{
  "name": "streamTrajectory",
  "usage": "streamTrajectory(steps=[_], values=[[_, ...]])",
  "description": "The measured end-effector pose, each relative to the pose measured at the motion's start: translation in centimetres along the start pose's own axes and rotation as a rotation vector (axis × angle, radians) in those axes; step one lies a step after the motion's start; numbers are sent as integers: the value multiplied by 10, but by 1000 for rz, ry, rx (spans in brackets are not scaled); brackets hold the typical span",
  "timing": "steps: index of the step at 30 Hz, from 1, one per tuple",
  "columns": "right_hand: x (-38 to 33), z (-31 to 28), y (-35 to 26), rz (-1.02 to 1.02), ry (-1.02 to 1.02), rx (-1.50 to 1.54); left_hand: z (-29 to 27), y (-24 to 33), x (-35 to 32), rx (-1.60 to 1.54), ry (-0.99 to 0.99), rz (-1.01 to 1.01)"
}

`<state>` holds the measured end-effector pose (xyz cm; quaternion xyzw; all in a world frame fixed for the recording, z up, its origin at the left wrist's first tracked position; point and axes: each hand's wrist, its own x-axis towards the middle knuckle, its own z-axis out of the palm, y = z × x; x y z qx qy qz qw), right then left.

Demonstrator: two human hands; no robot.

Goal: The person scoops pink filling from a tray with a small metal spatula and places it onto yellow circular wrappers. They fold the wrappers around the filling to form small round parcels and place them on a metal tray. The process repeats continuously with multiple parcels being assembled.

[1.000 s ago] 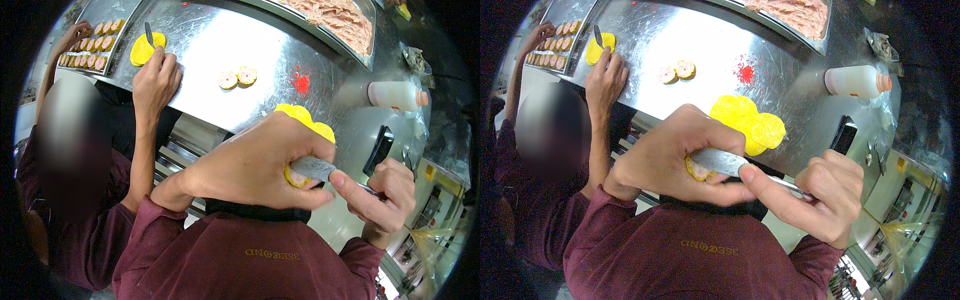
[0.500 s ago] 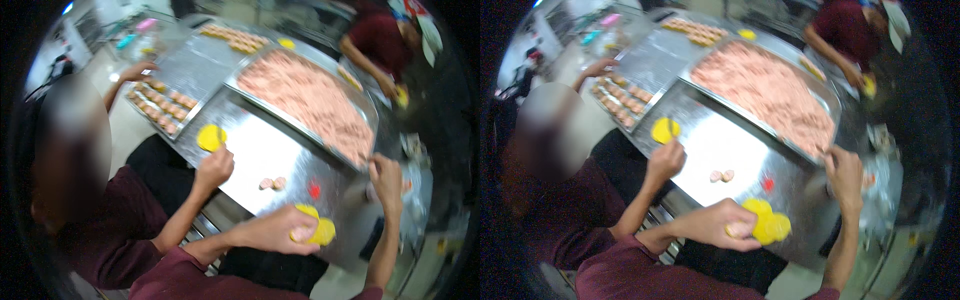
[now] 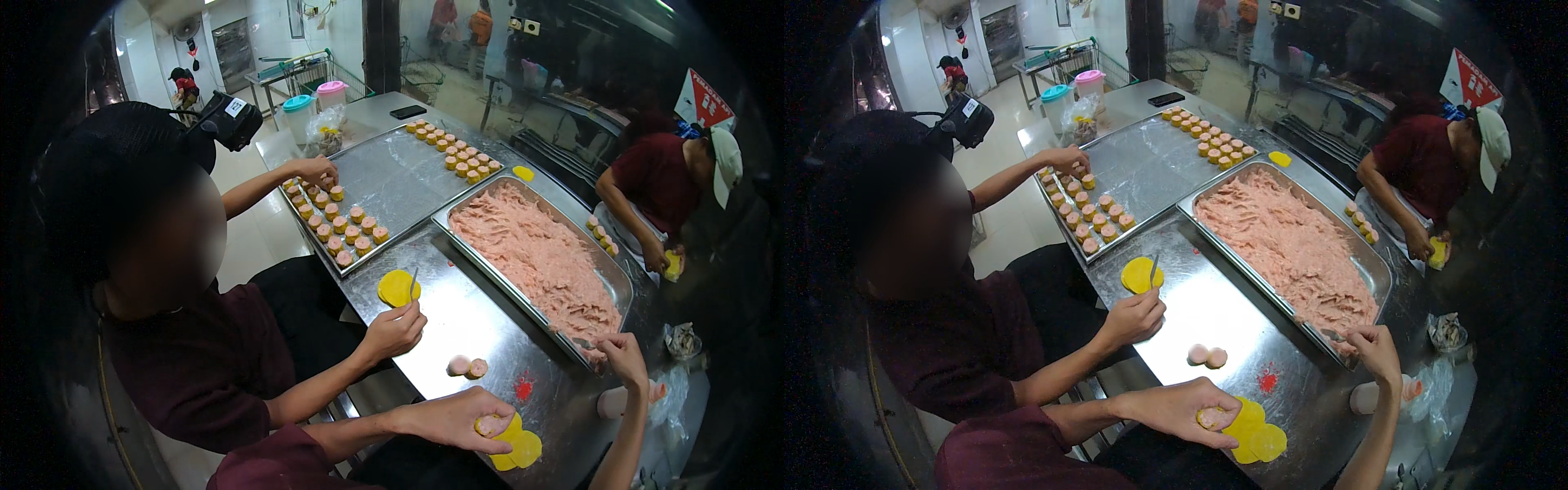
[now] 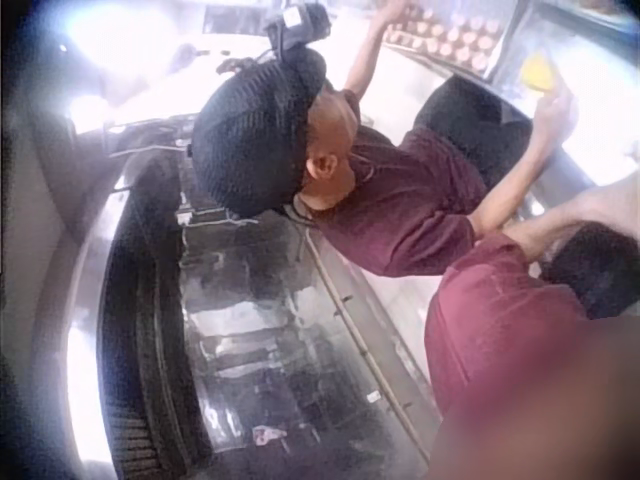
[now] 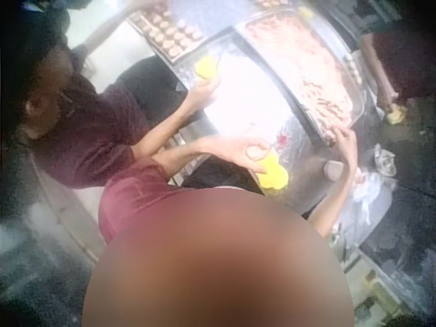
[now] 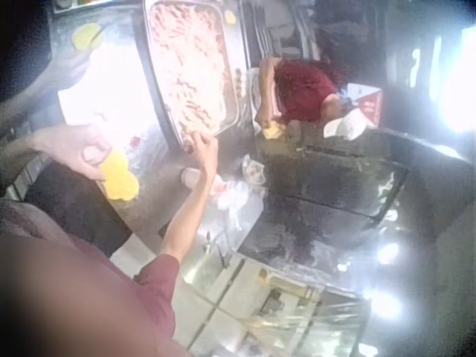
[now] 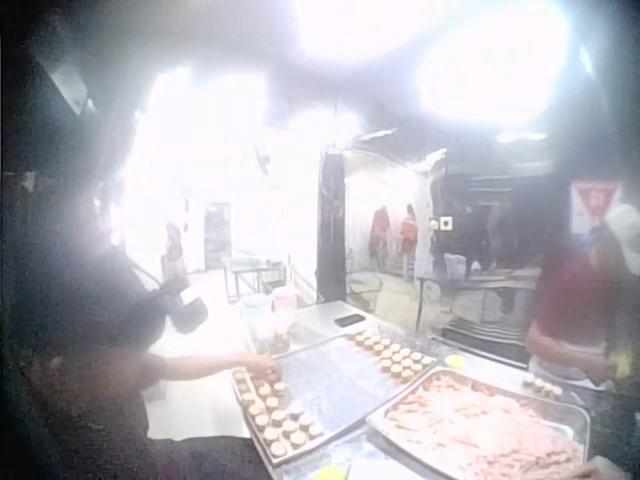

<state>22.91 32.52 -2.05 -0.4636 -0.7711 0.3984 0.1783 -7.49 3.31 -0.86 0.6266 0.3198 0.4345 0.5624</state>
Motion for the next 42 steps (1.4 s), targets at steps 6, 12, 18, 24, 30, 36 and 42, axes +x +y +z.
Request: streamTrajectory(steps=[6,12,18,24,30,36,42], values=[[-3,13,-22,145,-80,75,6,-1,5,65,-67,69],[0,11,-19,94,-11,243,2,19,2,91,-80,76],[-18,-2,-31,88,118,239,-1,19,-3,-127,-51,-192],[-71,7,-58,-57,38,451,2,9,3,75,39,-45],[-129,27,-102,-215,80,310,-3,7,12,-67,4,-140],[-89,9,-83,-217,259,68,1,0,25,37,-97,-61],[-14,5,-15,0,206,-391,0,-2,20,127,-132,-74]])
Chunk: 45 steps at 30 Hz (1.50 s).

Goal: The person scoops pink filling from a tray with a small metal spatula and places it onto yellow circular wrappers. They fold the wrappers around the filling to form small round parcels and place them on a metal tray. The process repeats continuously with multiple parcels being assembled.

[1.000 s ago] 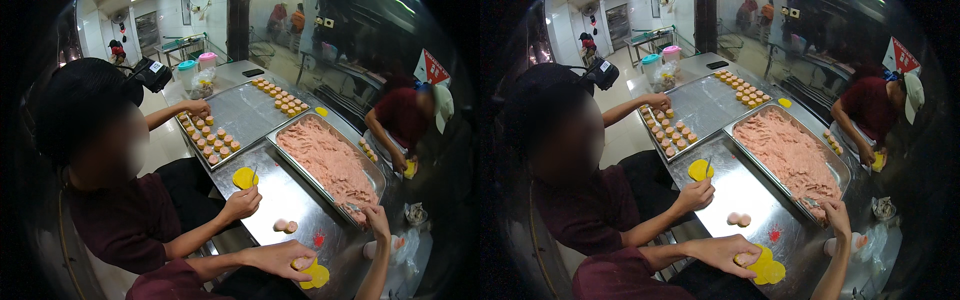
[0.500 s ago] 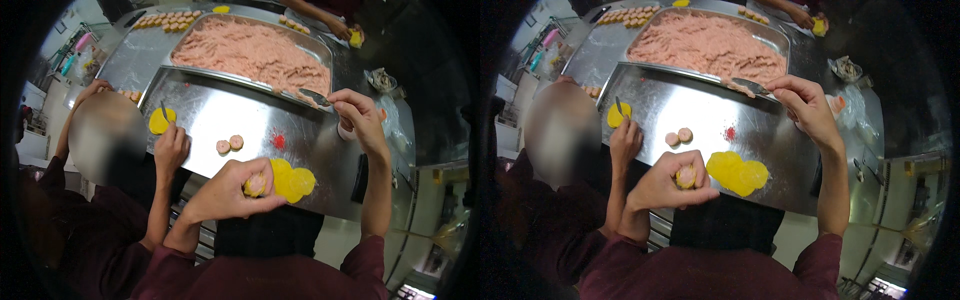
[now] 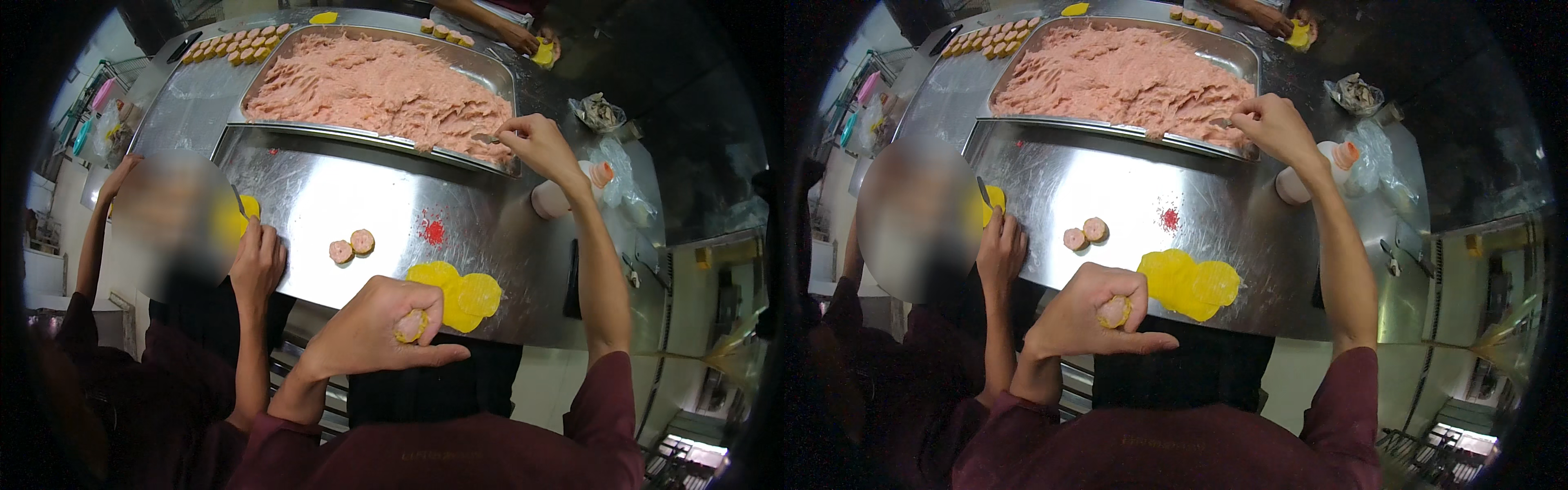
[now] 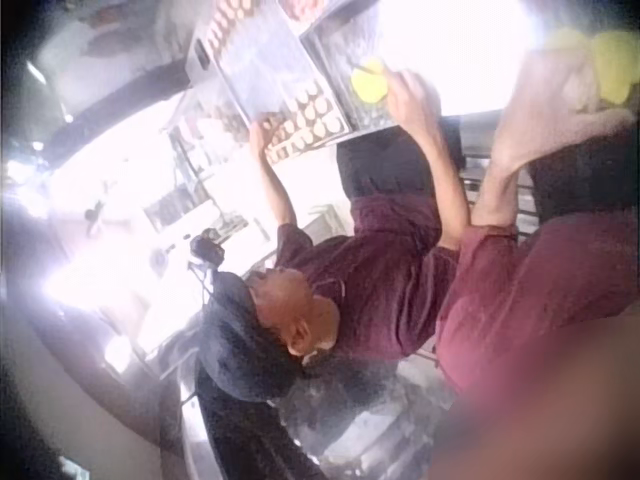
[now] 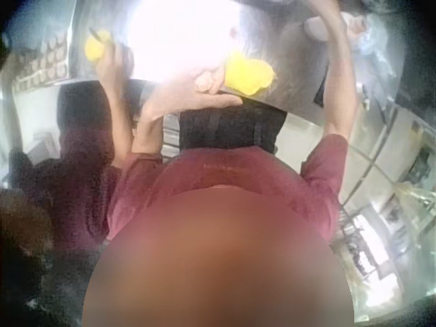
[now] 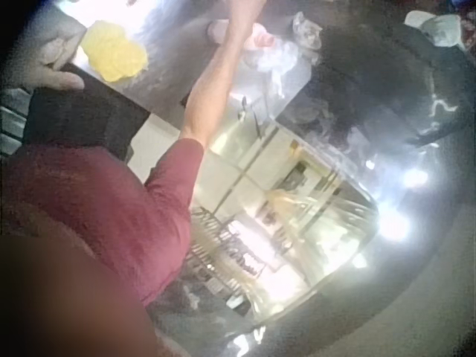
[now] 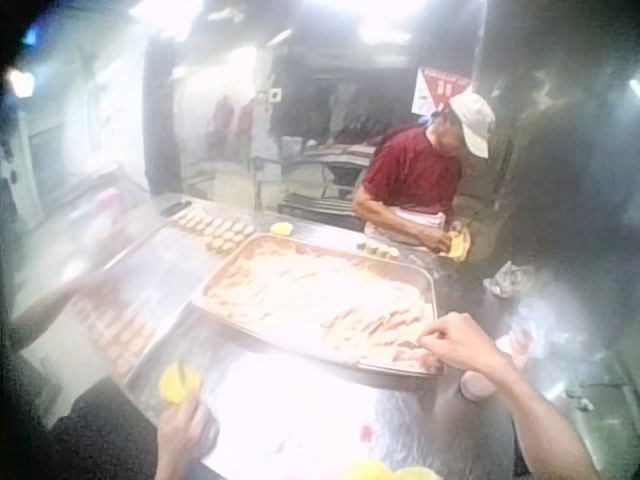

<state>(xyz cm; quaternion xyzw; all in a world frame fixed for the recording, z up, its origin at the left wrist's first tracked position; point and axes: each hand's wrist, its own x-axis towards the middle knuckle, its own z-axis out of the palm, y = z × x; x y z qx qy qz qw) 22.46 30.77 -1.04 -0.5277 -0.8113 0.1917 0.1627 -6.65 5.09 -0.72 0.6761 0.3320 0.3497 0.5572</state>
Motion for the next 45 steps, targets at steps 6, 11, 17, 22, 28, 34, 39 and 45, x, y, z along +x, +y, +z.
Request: streamTrajectory(steps=[6,11,17,22,28,34,39,45], values=[[25,14,9,70,-138,161,-7,-11,-16,-6,122,-8],[29,3,10,66,29,-13,-10,-18,-21,-44,178,7],[37,13,8,14,-6,54,-13,-23,-16,-75,169,38],[40,22,17,-33,9,68,-16,-27,-16,-69,157,24],[46,37,6,-69,-15,464,-12,-20,-11,-153,204,11],[-28,5,-50,-10,-58,811,-20,-2,-15,-314,262,-264],[-127,4,-112,-386,105,626,-21,-8,-5,-17,202,72],[-195,-7,-138,-586,-10,411,2,-1,6,-139,174,136]])
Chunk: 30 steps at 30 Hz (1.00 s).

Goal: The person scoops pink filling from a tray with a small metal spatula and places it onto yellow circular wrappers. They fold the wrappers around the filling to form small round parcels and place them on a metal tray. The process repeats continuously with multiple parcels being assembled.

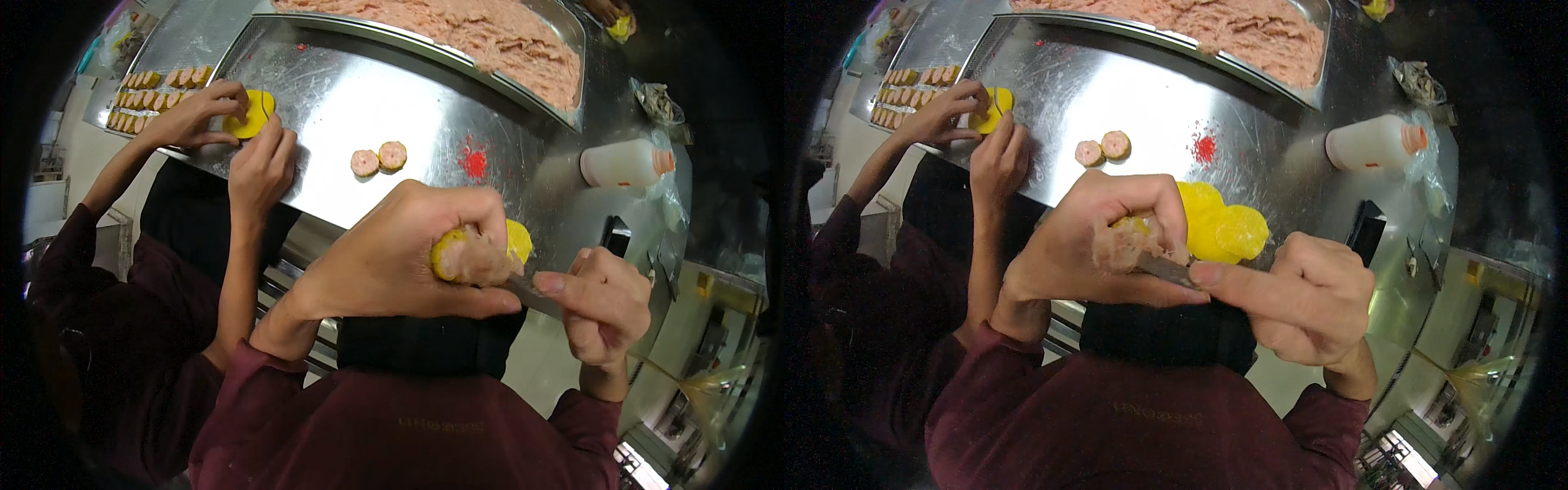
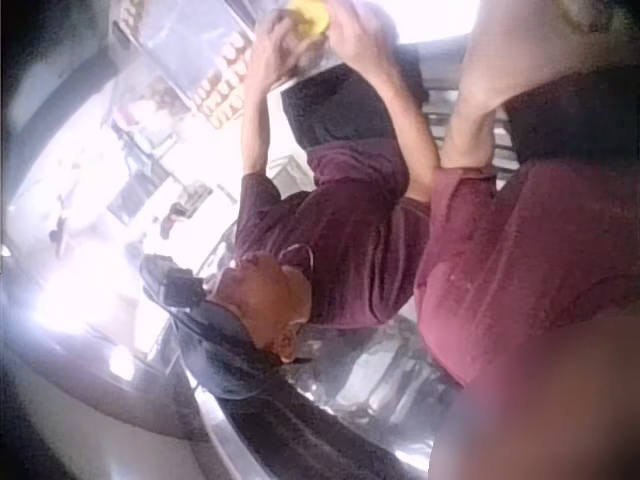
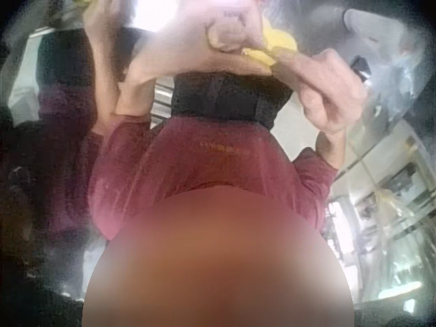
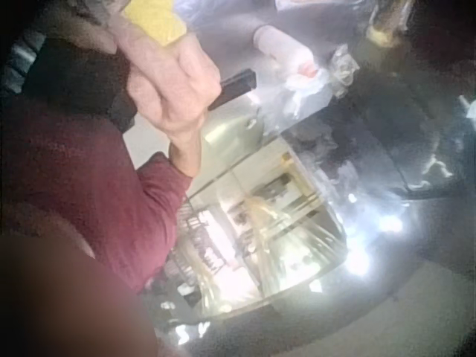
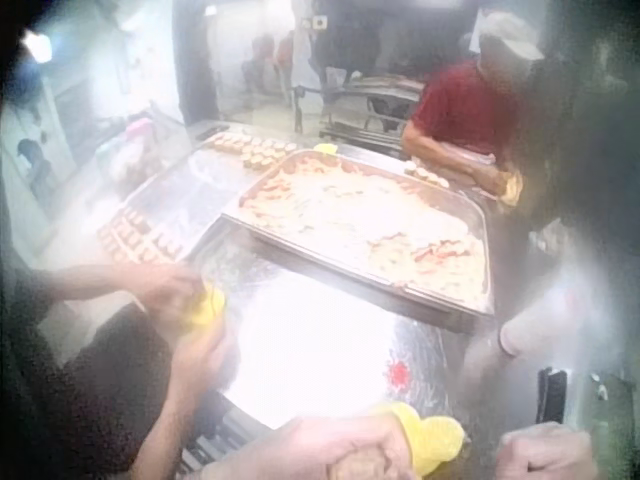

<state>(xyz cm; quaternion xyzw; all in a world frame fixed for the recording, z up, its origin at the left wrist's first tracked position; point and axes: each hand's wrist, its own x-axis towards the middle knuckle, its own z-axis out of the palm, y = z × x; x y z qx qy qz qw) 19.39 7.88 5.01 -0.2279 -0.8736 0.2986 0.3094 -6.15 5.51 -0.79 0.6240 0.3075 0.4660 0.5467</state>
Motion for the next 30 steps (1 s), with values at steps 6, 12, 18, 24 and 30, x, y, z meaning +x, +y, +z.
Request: streamTrajectory(steps=[6,12,18,24,30], values=[[-26,3,-20,30,-43,-356,14,8,-4,111,-131,-5],[-36,-13,-49,94,-10,-482,26,21,-13,70,-24,-107],[-36,-14,-55,69,-83,-541,39,15,-12,220,-216,-83],[-46,-31,-50,46,-23,-502,31,28,-17,137,-134,-173],[-54,-29,-50,22,-38,-401,31,27,-14,45,-127,-72]])
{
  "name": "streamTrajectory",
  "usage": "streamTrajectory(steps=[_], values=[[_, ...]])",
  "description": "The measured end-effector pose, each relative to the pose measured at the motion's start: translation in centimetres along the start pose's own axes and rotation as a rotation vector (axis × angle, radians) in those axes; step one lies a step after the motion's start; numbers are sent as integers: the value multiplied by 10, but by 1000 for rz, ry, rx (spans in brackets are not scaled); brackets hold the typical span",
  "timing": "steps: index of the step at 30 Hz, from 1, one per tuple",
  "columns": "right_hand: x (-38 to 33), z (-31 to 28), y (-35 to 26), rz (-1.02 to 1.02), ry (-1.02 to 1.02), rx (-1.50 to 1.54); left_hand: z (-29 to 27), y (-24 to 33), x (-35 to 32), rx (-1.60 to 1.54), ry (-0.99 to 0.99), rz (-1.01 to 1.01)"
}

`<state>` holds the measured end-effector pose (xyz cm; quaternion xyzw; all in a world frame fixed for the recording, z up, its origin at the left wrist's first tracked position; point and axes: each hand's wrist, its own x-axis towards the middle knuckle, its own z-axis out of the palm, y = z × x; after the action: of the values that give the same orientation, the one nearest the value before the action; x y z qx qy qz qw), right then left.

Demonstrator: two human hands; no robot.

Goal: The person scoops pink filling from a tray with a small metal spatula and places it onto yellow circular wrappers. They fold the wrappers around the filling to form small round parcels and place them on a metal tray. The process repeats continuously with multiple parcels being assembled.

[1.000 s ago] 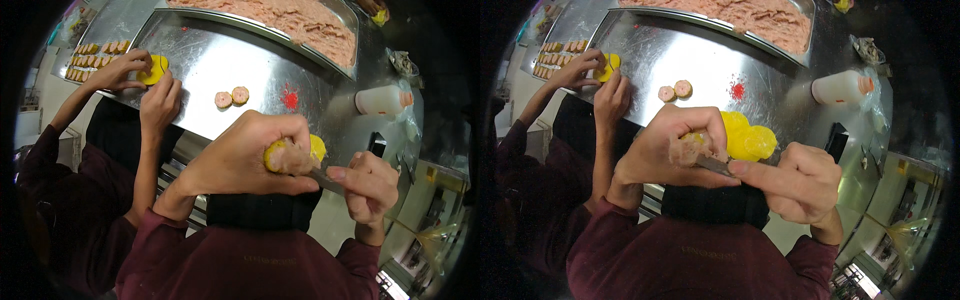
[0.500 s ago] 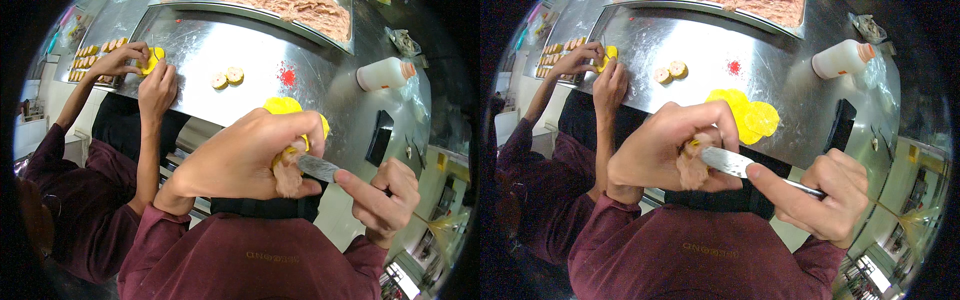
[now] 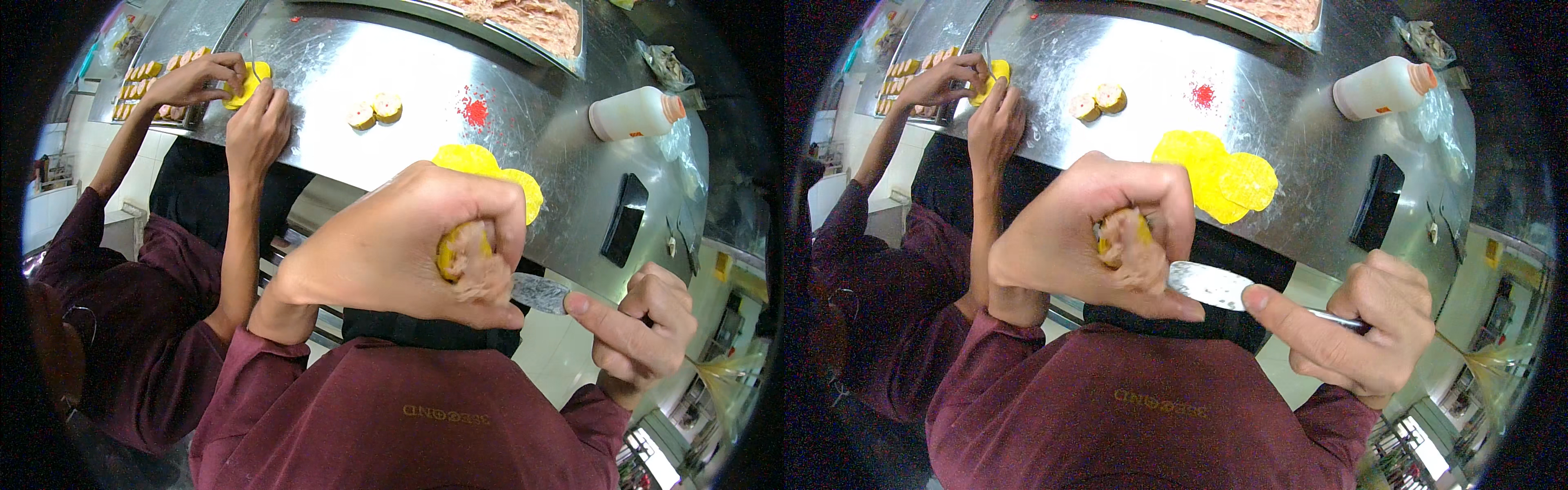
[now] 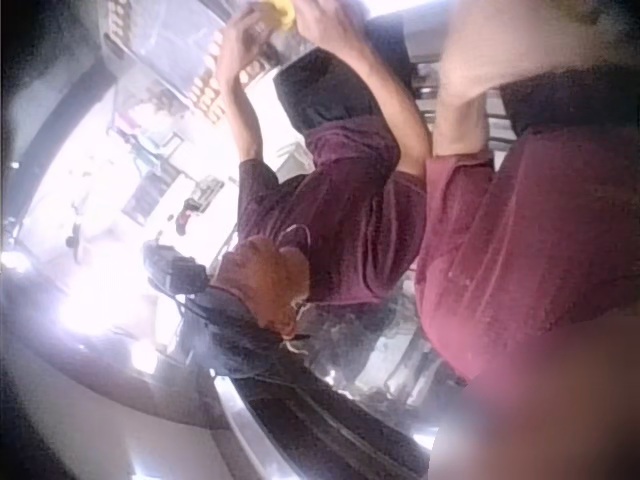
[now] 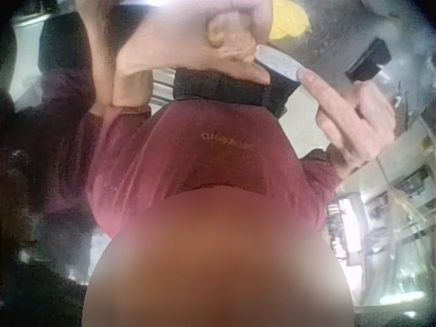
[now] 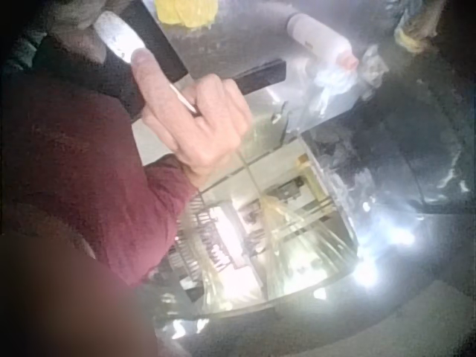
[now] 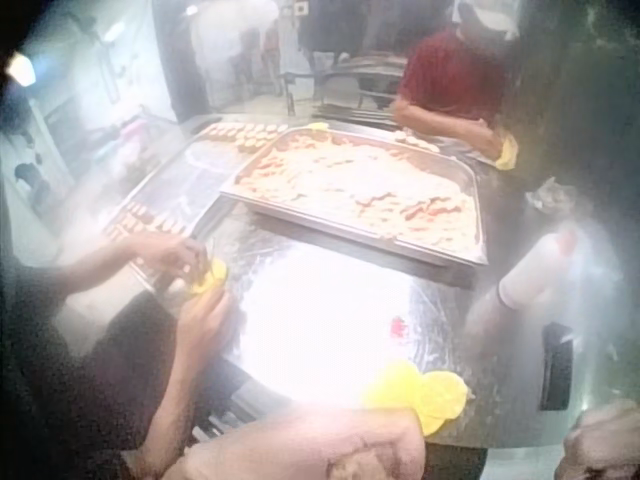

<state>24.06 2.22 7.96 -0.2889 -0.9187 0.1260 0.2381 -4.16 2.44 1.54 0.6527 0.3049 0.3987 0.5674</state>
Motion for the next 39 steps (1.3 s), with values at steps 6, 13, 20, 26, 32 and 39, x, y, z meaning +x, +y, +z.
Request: streamTrajectory(steps=[6,13,20,26,32,39], values=[[5,12,-15,-24,-71,-155,12,-8,2,114,-172,-56],[7,-7,-7,-56,-35,-113,10,-3,-5,-70,-17,-89],[7,5,-11,-36,-100,-184,18,-7,-1,119,-135,-16],[4,-11,-9,-34,-35,-148,9,3,-8,37,-36,-64],[4,2,-6,-88,-14,-83,14,-1,-1,44,-137,-50],[-1,-7,-4,-57,-21,-116,12,-2,-6,74,-64,-34]])
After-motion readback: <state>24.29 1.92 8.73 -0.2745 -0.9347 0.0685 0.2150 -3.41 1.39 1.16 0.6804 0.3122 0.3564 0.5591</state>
